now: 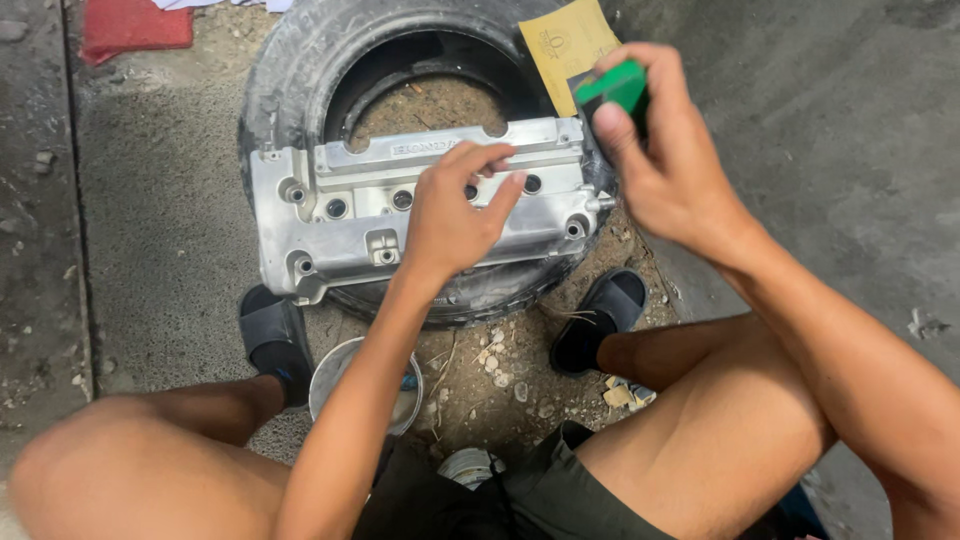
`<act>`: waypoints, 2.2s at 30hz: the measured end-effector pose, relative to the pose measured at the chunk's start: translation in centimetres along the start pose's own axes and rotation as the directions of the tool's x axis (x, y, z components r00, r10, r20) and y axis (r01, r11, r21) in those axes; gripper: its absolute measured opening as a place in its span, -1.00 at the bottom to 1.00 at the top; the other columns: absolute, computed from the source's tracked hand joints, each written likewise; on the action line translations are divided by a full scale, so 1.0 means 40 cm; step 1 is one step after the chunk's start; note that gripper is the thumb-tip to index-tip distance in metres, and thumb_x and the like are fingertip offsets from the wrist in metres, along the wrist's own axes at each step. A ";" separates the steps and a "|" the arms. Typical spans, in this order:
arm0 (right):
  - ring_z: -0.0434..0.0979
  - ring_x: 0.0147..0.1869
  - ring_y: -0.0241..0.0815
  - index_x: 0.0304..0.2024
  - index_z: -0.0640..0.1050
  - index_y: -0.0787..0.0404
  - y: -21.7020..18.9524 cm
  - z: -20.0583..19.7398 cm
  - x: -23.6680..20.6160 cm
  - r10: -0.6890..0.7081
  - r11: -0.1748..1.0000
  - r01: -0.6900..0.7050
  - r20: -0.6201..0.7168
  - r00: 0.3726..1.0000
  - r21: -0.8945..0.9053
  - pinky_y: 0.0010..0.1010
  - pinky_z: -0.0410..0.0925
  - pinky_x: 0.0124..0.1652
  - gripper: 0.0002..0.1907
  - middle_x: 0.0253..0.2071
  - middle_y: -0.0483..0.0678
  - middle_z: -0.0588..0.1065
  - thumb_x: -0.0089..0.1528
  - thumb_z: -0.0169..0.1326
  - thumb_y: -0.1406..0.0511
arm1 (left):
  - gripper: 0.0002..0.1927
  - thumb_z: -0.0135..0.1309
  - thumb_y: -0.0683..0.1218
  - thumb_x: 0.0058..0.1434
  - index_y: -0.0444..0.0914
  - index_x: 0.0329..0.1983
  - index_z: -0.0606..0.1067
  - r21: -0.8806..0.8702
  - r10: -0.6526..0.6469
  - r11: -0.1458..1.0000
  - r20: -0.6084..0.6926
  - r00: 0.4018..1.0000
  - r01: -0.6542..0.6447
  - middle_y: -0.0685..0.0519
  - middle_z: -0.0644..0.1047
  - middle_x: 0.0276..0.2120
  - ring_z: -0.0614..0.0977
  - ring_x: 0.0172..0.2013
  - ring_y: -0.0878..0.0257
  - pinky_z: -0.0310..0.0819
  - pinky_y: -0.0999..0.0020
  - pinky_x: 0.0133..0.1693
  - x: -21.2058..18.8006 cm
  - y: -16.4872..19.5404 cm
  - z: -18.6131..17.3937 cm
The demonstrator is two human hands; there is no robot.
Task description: The person sands a metallic engine valve cover resting on a tire using a sanding block. They repeatedly rub the surface, flip the block to use different sides, and occasionally dip a brush into a nearby bucket of liquid.
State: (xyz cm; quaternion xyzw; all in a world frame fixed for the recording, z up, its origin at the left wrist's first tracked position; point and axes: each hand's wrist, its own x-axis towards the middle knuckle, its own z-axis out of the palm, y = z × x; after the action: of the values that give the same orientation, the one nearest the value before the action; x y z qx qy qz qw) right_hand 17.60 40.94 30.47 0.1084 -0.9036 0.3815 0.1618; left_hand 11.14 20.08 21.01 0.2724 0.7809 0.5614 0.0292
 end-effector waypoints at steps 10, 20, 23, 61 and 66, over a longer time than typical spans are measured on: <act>0.42 -0.01 -0.01 0.26 0.23 0.30 0.123 -0.041 -0.014 0.045 0.974 -0.045 -0.004 0.999 -0.223 -0.22 0.32 0.03 -0.68 -0.08 0.13 0.36 0.49 -0.09 0.52 | 0.02 0.45 0.06 -0.16 -0.39 0.32 0.25 0.726 -0.017 0.644 0.329 0.944 -0.241 -0.14 0.43 0.02 0.40 0.14 0.00 0.12 -0.03 0.22 -0.055 -0.217 0.142; 0.39 0.11 0.17 0.13 0.30 0.33 0.214 -0.054 -0.034 -0.036 0.937 0.041 0.023 0.999 -0.347 -0.06 0.29 0.08 -0.63 0.00 0.22 0.35 0.31 -0.02 0.64 | -0.12 0.44 -0.06 -0.16 -0.38 0.21 0.30 0.663 -0.054 0.650 0.528 0.847 -0.371 -0.09 0.44 0.00 0.42 0.11 0.05 0.24 0.09 0.11 -0.055 -0.229 0.094; 0.36 0.08 0.15 0.09 0.31 0.34 0.234 -0.038 -0.042 -0.036 0.922 0.070 0.097 0.995 -0.380 -0.05 0.25 0.05 -0.60 -0.05 0.18 0.34 0.24 -0.02 0.66 | -0.09 0.43 -0.10 -0.17 -0.36 0.25 0.29 0.614 0.023 0.642 0.583 0.812 -0.459 -0.05 0.44 0.00 0.44 0.11 0.06 0.26 0.10 0.09 -0.096 -0.223 0.052; 0.36 0.15 0.49 0.29 0.16 0.59 0.224 0.460 -0.141 0.404 0.763 -0.446 -0.192 0.894 -0.469 0.05 0.29 0.13 -0.33 0.09 0.47 0.30 0.20 0.08 0.42 | -0.13 0.36 0.37 -0.23 -0.24 0.03 0.47 0.648 0.231 0.591 0.433 0.871 -0.479 -0.15 0.62 -0.26 0.51 -0.01 -0.06 0.20 0.02 0.09 0.046 -0.349 0.085; 0.40 0.21 0.46 0.34 0.18 0.55 0.233 0.466 -0.146 0.444 0.709 -0.491 -0.220 0.868 -0.505 -0.02 0.35 0.16 -0.35 0.16 0.46 0.30 0.23 0.06 0.50 | -0.23 0.37 0.32 -0.13 -0.21 0.01 0.45 0.655 0.162 0.608 0.451 0.877 -0.449 -0.18 0.62 -0.22 0.51 0.03 -0.07 0.21 0.07 0.11 0.051 -0.343 0.094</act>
State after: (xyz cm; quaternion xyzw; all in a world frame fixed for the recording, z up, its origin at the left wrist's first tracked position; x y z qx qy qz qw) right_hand 16.13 34.26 9.95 -0.1906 -0.9640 0.1404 0.1209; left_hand 5.34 21.19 7.91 0.4860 0.8627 0.1324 -0.0455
